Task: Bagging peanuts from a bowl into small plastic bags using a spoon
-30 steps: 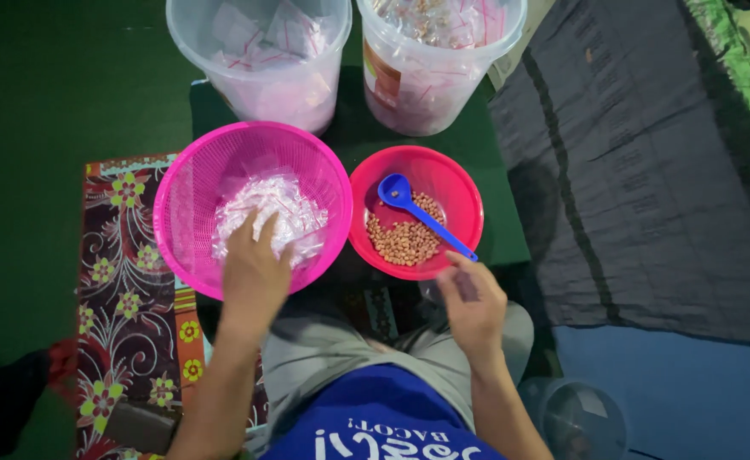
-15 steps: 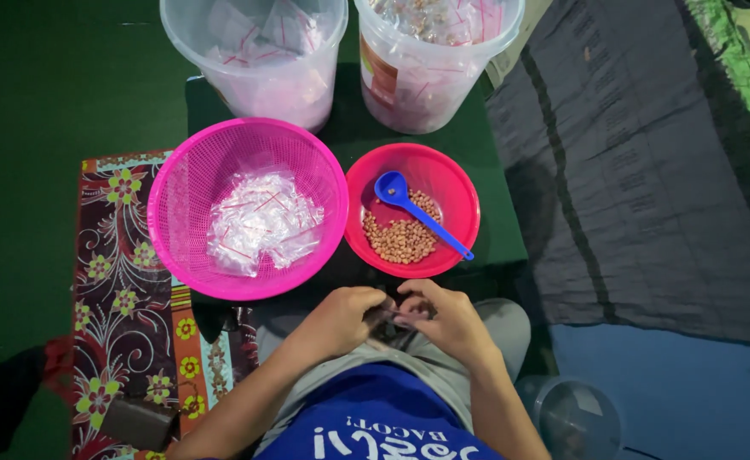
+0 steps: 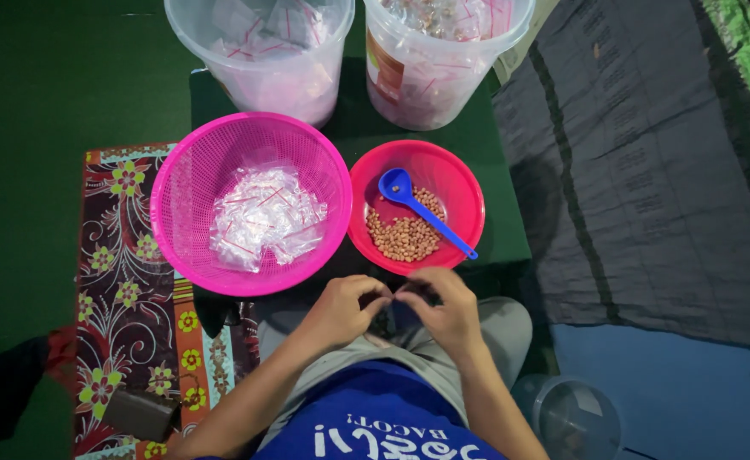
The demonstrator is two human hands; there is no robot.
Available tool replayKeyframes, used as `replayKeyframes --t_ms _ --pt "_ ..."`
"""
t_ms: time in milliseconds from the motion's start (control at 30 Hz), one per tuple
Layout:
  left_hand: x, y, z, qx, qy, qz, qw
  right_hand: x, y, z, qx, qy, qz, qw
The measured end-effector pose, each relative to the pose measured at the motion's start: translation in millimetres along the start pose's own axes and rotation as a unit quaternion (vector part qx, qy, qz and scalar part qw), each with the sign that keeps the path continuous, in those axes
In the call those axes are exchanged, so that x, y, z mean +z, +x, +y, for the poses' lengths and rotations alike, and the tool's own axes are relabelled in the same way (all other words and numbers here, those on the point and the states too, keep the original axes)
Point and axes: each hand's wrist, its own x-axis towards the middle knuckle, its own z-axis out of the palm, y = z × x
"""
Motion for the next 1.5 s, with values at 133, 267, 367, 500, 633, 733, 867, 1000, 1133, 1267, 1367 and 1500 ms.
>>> replayKeyframes --t_ms 133,267,367,500,633,733,867,1000,1133,1267,1367,1500 --pt "6 1 -8 -0.073 -0.051 0.088 0.992 12 -18 8 0.041 -0.084 0.122 0.988" --pt "18 2 -18 -0.077 -0.063 0.088 0.991 23 -29 5 0.218 0.131 0.043 0.966" --pt "23 0 -19 -0.071 -0.069 0.085 0.991 24 -31 6 0.248 0.150 0.037 0.956" --pt "24 -4 -18 -0.086 -0.081 0.066 0.991 19 -31 4 0.270 0.154 0.029 0.950" --pt "30 -4 -28 -0.091 -0.082 0.050 0.991 15 -26 -11 0.258 0.134 0.032 0.956" --pt "32 0 -33 -0.116 -0.116 0.039 0.986 18 -27 -5 0.241 0.104 0.034 0.964" --pt "40 1 -49 -0.142 -0.167 0.034 0.975 21 -25 -6 0.231 0.072 0.046 0.969" --pt "42 0 -51 -0.102 -0.014 0.117 0.988 28 -30 6 0.194 -0.040 0.015 0.980" --pt "52 -11 -64 0.088 0.245 0.141 0.955 25 -30 13 0.221 -0.065 -0.041 0.972" --pt "33 -22 -32 0.197 0.295 0.056 0.933 -3 -11 -4 0.254 -0.050 -0.121 0.958" --pt "29 -20 -34 0.280 0.333 0.002 0.900 -24 2 -17 0.199 -0.084 -0.239 0.947" --pt "26 -17 -32 0.335 0.313 -0.050 0.887 -36 1 -14 0.100 -0.065 -0.248 0.961"
